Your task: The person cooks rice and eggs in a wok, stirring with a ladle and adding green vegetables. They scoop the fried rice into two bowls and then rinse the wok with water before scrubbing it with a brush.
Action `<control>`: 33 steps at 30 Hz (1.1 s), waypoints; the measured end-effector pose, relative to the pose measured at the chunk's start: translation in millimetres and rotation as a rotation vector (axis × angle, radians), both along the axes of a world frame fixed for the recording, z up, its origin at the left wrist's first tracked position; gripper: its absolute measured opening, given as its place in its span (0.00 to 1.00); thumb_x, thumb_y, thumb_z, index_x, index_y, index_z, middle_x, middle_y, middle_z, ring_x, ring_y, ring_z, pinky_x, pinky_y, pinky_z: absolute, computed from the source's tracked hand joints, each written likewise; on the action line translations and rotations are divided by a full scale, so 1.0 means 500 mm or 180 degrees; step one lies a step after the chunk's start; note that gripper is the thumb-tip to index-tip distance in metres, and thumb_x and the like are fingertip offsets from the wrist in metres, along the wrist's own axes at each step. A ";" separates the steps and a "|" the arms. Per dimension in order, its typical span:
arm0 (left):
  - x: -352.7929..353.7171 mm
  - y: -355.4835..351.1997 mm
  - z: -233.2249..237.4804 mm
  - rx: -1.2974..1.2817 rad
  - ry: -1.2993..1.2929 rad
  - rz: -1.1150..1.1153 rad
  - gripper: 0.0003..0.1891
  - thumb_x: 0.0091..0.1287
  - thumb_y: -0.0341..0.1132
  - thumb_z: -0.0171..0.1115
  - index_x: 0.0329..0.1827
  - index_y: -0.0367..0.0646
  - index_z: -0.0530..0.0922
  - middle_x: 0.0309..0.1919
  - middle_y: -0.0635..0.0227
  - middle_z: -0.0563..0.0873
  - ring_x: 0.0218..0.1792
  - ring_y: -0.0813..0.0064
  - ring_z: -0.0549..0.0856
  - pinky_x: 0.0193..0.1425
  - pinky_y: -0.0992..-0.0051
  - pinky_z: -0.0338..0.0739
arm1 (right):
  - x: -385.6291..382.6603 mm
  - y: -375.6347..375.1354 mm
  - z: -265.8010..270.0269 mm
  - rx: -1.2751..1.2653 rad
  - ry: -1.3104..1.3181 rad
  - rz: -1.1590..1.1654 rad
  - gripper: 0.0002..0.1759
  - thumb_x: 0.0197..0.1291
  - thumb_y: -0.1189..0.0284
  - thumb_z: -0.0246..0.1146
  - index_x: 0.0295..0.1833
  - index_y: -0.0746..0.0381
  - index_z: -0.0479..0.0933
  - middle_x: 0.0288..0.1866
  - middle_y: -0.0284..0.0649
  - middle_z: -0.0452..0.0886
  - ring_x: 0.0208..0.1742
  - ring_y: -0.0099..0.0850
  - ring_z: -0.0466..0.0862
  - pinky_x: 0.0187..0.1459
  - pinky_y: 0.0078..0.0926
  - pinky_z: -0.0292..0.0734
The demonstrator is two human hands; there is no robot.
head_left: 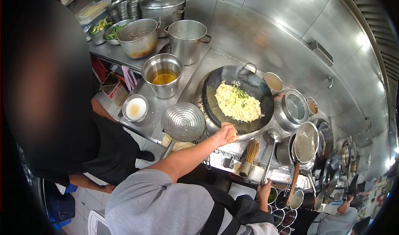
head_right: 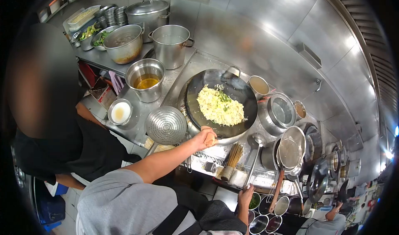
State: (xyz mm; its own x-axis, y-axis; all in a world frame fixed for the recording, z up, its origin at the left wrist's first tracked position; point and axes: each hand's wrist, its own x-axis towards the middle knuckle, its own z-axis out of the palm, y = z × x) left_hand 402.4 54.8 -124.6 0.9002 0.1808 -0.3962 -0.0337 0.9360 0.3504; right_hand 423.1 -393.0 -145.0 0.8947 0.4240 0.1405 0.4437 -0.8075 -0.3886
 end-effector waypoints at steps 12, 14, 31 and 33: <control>-0.009 0.028 0.051 0.0173 0.0508 -0.0165 0.19 0.63 0.48 0.72 0.39 0.41 0.76 0.31 0.61 0.81 0.27 0.60 0.86 0.31 0.61 0.86 | 0.027 0.022 0.180 0.2301 0.1854 0.0198 0.22 0.69 0.75 0.59 0.66 0.62 0.65 0.20 0.28 0.70 0.13 0.19 0.67 0.14 0.20 0.63; -0.028 0.020 0.104 -0.0351 0.0677 -0.0002 0.20 0.61 0.49 0.75 0.37 0.44 0.76 0.32 0.60 0.82 0.28 0.61 0.85 0.35 0.57 0.87 | 0.030 0.046 0.275 0.2341 0.2261 0.0283 0.19 0.72 0.72 0.58 0.65 0.61 0.66 0.20 0.27 0.69 0.14 0.18 0.67 0.14 0.19 0.62; 0.009 0.012 0.001 0.0271 0.0243 0.0133 0.04 0.64 0.32 0.60 0.34 0.41 0.77 0.30 0.59 0.84 0.29 0.62 0.87 0.35 0.58 0.90 | 0.170 0.359 0.272 -0.0506 0.0821 0.1262 0.34 0.69 0.71 0.59 0.79 0.43 0.63 0.43 0.69 0.81 0.43 0.60 0.85 0.46 0.46 0.78; 0.005 0.010 0.005 0.0295 0.0283 0.0187 0.06 0.66 0.33 0.59 0.34 0.40 0.76 0.29 0.59 0.84 0.27 0.62 0.87 0.31 0.62 0.90 | 0.155 0.379 0.271 0.0129 0.1130 0.1268 0.34 0.70 0.71 0.59 0.80 0.48 0.62 0.34 0.60 0.82 0.31 0.46 0.83 0.38 0.40 0.78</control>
State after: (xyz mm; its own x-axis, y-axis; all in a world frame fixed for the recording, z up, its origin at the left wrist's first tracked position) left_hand 405.0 59.8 -121.8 0.8491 0.2717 -0.4530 -0.0525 0.8968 0.4394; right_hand 500.5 -203.4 -9.5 0.6610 0.7410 -0.1184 0.5484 -0.5847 -0.5978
